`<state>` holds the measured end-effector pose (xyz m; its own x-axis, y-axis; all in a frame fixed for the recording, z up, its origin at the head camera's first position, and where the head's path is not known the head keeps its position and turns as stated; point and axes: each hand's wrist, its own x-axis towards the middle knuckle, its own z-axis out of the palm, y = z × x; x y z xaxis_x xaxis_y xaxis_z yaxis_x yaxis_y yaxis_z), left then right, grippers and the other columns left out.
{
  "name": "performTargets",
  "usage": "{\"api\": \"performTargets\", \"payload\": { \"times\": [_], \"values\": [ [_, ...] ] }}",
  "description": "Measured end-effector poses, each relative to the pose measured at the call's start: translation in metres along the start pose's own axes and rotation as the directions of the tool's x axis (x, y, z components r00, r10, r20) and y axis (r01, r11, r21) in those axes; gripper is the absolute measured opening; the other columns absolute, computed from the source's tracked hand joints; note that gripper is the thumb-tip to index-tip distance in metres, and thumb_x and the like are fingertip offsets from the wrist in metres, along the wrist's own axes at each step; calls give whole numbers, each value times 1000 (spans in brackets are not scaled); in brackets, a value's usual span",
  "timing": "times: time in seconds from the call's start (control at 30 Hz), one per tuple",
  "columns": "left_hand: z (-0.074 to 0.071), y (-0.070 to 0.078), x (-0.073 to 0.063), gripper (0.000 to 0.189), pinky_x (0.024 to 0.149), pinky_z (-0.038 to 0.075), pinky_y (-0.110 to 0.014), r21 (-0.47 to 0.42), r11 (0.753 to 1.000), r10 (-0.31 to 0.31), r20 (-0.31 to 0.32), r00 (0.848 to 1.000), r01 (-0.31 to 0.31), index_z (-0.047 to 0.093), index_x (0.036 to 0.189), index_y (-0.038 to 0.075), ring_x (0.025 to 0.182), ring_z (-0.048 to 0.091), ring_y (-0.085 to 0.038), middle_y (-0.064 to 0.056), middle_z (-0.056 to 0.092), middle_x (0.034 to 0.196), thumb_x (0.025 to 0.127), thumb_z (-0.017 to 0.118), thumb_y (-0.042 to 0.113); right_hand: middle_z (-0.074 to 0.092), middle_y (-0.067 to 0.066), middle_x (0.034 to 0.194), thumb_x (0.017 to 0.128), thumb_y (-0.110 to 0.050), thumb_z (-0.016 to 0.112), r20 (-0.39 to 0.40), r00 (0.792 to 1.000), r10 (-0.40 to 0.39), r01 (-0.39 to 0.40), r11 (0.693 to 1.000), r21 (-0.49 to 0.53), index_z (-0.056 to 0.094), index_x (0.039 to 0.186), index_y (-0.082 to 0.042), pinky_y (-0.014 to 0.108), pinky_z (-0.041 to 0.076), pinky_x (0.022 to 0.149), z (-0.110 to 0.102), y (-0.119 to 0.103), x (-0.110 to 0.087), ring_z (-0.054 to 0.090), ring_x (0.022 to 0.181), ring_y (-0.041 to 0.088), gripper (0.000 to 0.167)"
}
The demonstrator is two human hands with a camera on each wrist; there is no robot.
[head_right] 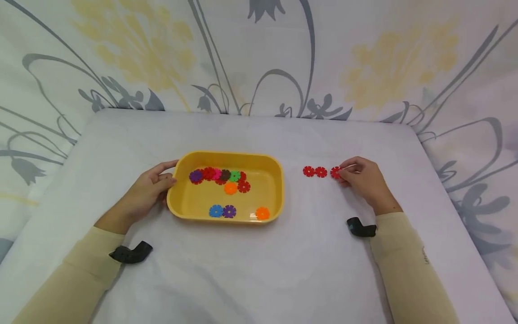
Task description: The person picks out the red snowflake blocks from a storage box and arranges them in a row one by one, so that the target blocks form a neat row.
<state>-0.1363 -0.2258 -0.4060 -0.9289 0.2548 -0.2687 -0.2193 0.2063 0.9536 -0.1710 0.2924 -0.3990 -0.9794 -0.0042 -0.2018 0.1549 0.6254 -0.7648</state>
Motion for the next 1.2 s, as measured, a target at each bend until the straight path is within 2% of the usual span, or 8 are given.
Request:
{"api": "performTargets", "payload": {
  "times": [0.13, 0.33, 0.67, 0.83, 0.93, 1.03, 1.1, 1.2],
  "values": [
    [-2, 2, -1, 54, 61, 51, -21, 10, 1000, -2, 0, 1000, 2, 33, 154, 12, 66, 51, -11, 2, 57, 85, 103, 51, 14, 64, 4, 99, 100, -25, 61, 24, 999, 35, -35, 999, 1, 54, 125, 3, 16, 57, 73, 1, -1, 4, 69, 75, 3, 38],
    [-6, 3, -1, 52, 61, 51, -21, 17, 1000, 14, -9, 1000, -14, 33, 154, 12, 65, 51, -12, 2, 56, 85, 104, 50, 15, 60, 14, 107, 100, -24, 62, -8, 998, 61, -62, 998, -26, 55, 125, 2, 16, 57, 70, 7, -6, 10, 67, 73, 3, 37],
    [-6, 3, -1, 53, 61, 51, -21, 17, 1000, 22, 1, 1000, -22, 33, 154, 12, 65, 51, -11, 2, 57, 85, 104, 51, 16, 56, 17, 115, 100, -27, 61, -29, 996, 85, -87, 995, -47, 55, 127, 2, 16, 56, 69, 10, -9, 9, 65, 73, 3, 40],
    [-4, 2, 0, 53, 60, 50, -21, 11, 1000, 25, 8, 1000, -25, 33, 154, 11, 65, 51, -11, 3, 57, 83, 104, 52, 15, 54, 12, 121, 101, -33, 58, -66, 995, 68, -70, 997, -29, 54, 130, -2, 16, 55, 70, 7, -16, 2, 66, 74, 6, 43],
    [-2, 1, 0, 54, 60, 50, -22, 3, 1000, 27, 15, 1000, -27, 33, 153, 10, 64, 51, -12, 3, 58, 82, 103, 52, 15, 57, 8, 116, 100, -35, 59, -89, 996, 1, -2, 1000, -12, 56, 127, -6, 17, 55, 70, 12, -33, -8, 66, 76, 10, 41],
    [-1, 1, 0, 54, 60, 50, -22, -1, 1000, 26, 22, 999, -26, 33, 153, 10, 64, 51, -11, 3, 58, 82, 103, 52, 15, 63, 6, 106, 99, -31, 63, -66, 987, -147, 145, 989, -37, 62, 120, -8, 21, 55, 69, 23, -61, -20, 66, 75, 14, 32],
    [-1, 1, 0, 54, 60, 50, -22, 1, 1000, 24, 22, 999, -24, 33, 153, 11, 64, 51, -11, 3, 57, 82, 103, 52, 15, 67, 8, 98, 97, -27, 65, -16, 963, -268, 266, 962, -69, 65, 114, -9, 21, 54, 67, 31, -84, -26, 65, 73, 14, 25],
    [-1, 1, 0, 54, 60, 50, -22, 11, 1000, 19, 19, 1000, -19, 33, 153, 11, 65, 51, -12, 3, 57, 82, 103, 52, 15, 69, 6, 94, 96, -18, 68, 82, 898, -432, 439, 889, -130, 68, 107, -9, 20, 53, 69, 43, -119, -29, 64, 77, 14, 15]
  ]
}}
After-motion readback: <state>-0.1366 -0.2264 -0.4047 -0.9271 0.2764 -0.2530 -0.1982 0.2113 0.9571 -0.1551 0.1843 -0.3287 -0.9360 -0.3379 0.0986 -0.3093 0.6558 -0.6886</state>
